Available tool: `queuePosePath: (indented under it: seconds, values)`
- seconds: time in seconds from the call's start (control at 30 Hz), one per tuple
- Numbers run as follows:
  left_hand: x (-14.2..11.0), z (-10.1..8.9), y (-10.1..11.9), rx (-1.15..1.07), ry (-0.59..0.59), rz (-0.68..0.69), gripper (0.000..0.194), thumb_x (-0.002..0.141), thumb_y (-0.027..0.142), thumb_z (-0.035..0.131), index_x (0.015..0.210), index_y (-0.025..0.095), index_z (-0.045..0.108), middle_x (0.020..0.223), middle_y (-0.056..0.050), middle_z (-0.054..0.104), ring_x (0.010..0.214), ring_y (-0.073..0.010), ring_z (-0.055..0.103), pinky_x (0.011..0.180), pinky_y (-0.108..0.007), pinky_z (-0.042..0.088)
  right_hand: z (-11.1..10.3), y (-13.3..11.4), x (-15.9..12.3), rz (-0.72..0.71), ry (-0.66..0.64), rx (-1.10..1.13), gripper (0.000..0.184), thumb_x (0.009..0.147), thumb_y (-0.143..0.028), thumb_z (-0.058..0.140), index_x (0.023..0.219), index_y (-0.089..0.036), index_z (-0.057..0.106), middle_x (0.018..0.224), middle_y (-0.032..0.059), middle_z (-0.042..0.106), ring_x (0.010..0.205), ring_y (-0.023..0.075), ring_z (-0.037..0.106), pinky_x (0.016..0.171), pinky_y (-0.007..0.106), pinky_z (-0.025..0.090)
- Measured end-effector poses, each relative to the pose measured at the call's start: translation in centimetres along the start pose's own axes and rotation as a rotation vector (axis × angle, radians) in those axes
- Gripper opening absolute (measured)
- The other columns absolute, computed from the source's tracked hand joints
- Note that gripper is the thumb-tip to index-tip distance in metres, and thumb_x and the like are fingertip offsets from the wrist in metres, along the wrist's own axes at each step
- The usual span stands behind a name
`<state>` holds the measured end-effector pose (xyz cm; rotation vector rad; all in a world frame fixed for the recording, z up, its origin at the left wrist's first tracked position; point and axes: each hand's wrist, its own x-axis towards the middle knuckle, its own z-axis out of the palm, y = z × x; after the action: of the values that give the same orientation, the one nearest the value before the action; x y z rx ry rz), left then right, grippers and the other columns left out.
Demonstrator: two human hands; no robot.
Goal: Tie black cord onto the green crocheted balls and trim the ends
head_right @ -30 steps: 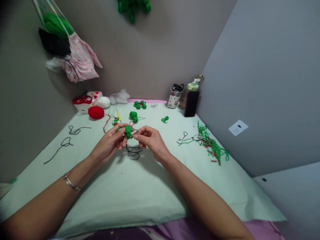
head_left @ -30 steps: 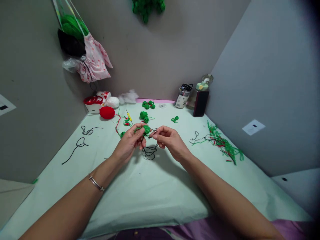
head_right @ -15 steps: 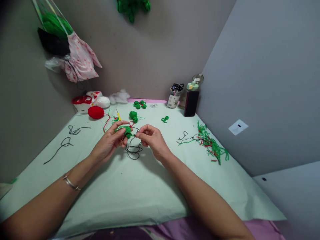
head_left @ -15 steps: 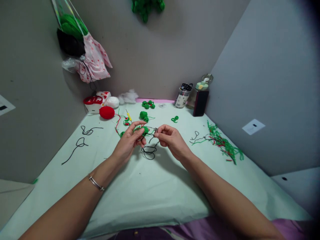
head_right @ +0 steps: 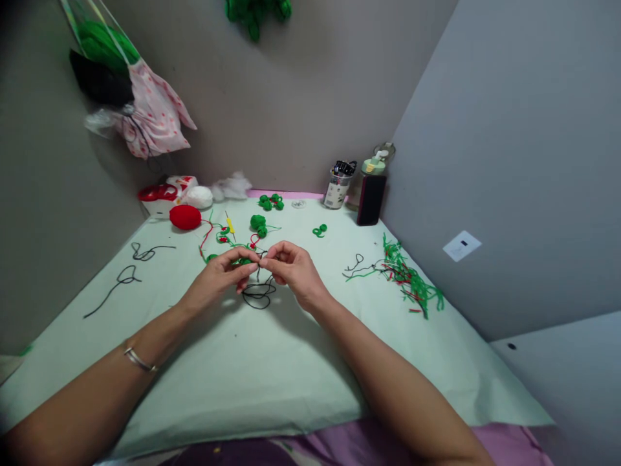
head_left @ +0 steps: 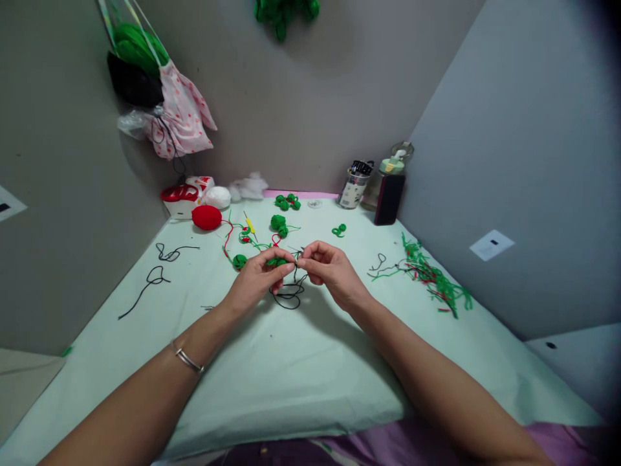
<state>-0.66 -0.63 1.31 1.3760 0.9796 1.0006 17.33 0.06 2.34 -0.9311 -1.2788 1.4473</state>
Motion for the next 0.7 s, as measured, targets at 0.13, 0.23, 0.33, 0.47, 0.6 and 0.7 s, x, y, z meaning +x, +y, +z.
queuePosePath:
  seconds: [0.13, 0.23, 0.33, 0.47, 0.6, 0.7]
  values:
    - [0.08, 0.06, -0.08, 0.005, -0.019, -0.004, 0.025, 0.082, 0.041, 0.069, 0.091, 0.018, 0.062, 0.071, 0.003, 0.052, 0.053, -0.0074, 0.046, 0.05, -0.021, 0.04, 0.06, 0.09, 0.01, -0.009, -0.001, -0.013, 0.03, 0.068, -0.032, 0.082, 0.076, -0.017, 0.058, 0.064, -0.0048, 0.053, 0.049, 0.0047, 0.037, 0.046, 0.022, 0.024]
    - [0.13, 0.19, -0.21, -0.023, -0.039, -0.012, 0.025, 0.084, 0.041, 0.067, 0.091, 0.018, 0.062, 0.068, 0.004, 0.049, 0.052, -0.0079, 0.045, 0.049, -0.021, 0.038, 0.13, 0.23, 0.08, -0.012, 0.004, -0.018, 0.029, 0.068, -0.03, 0.081, 0.076, -0.017, 0.057, 0.065, -0.0045, 0.054, 0.05, 0.005, 0.037, 0.047, 0.022, 0.026]
    - [0.12, 0.29, -0.21, -0.107, -0.048, -0.012, 0.024, 0.084, 0.04, 0.069, 0.088, 0.018, 0.06, 0.068, 0.004, 0.048, 0.054, -0.008, 0.045, 0.049, -0.02, 0.038, 0.26, 0.28, 0.11, 0.0, 0.027, -0.007, 0.027, 0.067, -0.027, 0.08, 0.075, -0.017, 0.056, 0.065, -0.0044, 0.053, 0.051, 0.0054, 0.037, 0.048, 0.022, 0.026]
    - [0.08, 0.19, 0.07, -0.238, -0.044, -0.023, 0.024, 0.083, 0.038, 0.072, 0.086, 0.018, 0.058, 0.07, 0.004, 0.049, 0.056, -0.0075, 0.046, 0.05, -0.018, 0.039, 0.48, 0.02, -0.07, -0.042, 0.069, 0.005, 0.024, 0.068, -0.025, 0.078, 0.074, -0.017, 0.056, 0.064, -0.0049, 0.051, 0.053, 0.0059, 0.036, 0.048, 0.022, 0.025]
    - [0.06, 0.07, 0.17, -0.314, -0.042, -0.031, 0.024, 0.082, 0.036, 0.073, 0.084, 0.018, 0.058, 0.08, 0.002, 0.055, 0.056, -0.0061, 0.048, 0.051, -0.018, 0.04, 0.52, -0.11, -0.08, -0.091, 0.06, -0.02, 0.025, 0.068, -0.027, 0.079, 0.074, -0.018, 0.057, 0.066, -0.0042, 0.051, 0.055, 0.0066, 0.037, 0.049, 0.023, 0.027]
    - [0.06, 0.13, 0.05, -0.344, -0.04, -0.057, 0.022, 0.082, 0.035, 0.073, 0.088, 0.018, 0.06, 0.085, 0.001, 0.058, 0.056, -0.0052, 0.049, 0.051, -0.017, 0.04, 0.26, -0.01, 0.1, -0.094, 0.115, -0.043, 0.026, 0.07, -0.031, 0.079, 0.076, -0.018, 0.057, 0.062, -0.0052, 0.048, 0.052, 0.0072, 0.037, 0.049, 0.024, 0.028]
